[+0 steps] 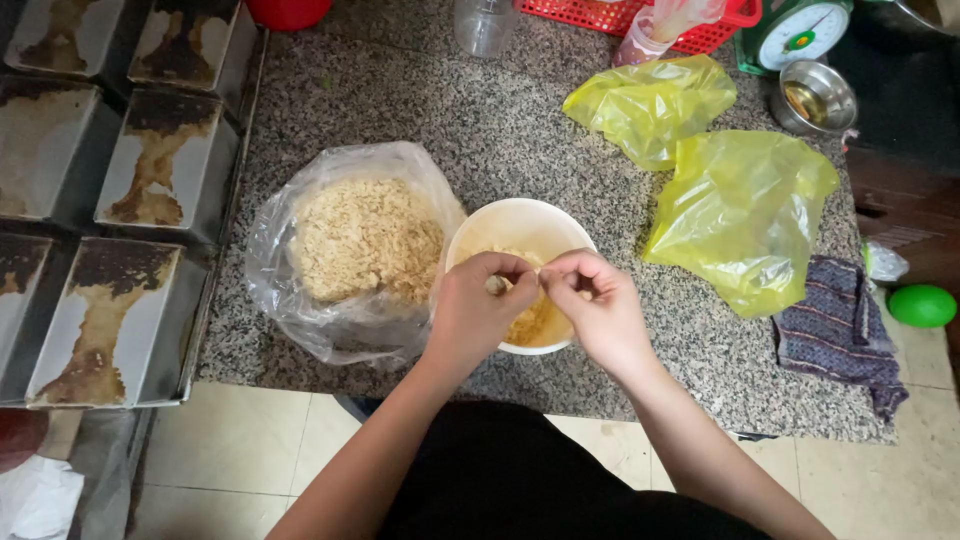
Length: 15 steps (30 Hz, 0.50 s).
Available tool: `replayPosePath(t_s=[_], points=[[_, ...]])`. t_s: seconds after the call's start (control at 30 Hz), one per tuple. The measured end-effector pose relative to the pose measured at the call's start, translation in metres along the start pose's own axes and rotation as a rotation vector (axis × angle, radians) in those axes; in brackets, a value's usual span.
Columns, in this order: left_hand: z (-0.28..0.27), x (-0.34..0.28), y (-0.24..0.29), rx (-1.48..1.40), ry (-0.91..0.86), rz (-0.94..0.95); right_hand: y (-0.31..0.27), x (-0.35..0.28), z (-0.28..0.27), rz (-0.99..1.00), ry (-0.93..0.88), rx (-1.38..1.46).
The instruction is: Crumbling pieces of cake from a plastic bag into a container.
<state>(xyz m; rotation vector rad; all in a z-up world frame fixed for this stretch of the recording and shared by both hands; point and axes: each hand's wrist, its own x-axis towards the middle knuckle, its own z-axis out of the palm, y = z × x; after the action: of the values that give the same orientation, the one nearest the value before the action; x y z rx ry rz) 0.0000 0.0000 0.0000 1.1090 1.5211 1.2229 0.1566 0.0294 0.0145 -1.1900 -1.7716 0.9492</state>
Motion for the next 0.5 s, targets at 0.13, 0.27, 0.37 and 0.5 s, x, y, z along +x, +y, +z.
replayPosePath(t_s=[0.13,0.27,0.37,0.5], points=[[0.001,0.001,0.006,-0.095,-0.054,-0.102,0.001,0.005,-0.002,0.338,0.073,0.297],[0.000,0.010,-0.004,-0.145,-0.056,-0.157,0.025,0.016,-0.006,0.484,0.136,0.417],[0.000,0.015,-0.003,-0.100,-0.070,-0.159,0.019,0.016,-0.011,0.439,0.089,0.392],[0.006,0.019,0.000,-0.121,-0.057,-0.108,0.002,0.016,-0.007,0.265,0.027,0.233]])
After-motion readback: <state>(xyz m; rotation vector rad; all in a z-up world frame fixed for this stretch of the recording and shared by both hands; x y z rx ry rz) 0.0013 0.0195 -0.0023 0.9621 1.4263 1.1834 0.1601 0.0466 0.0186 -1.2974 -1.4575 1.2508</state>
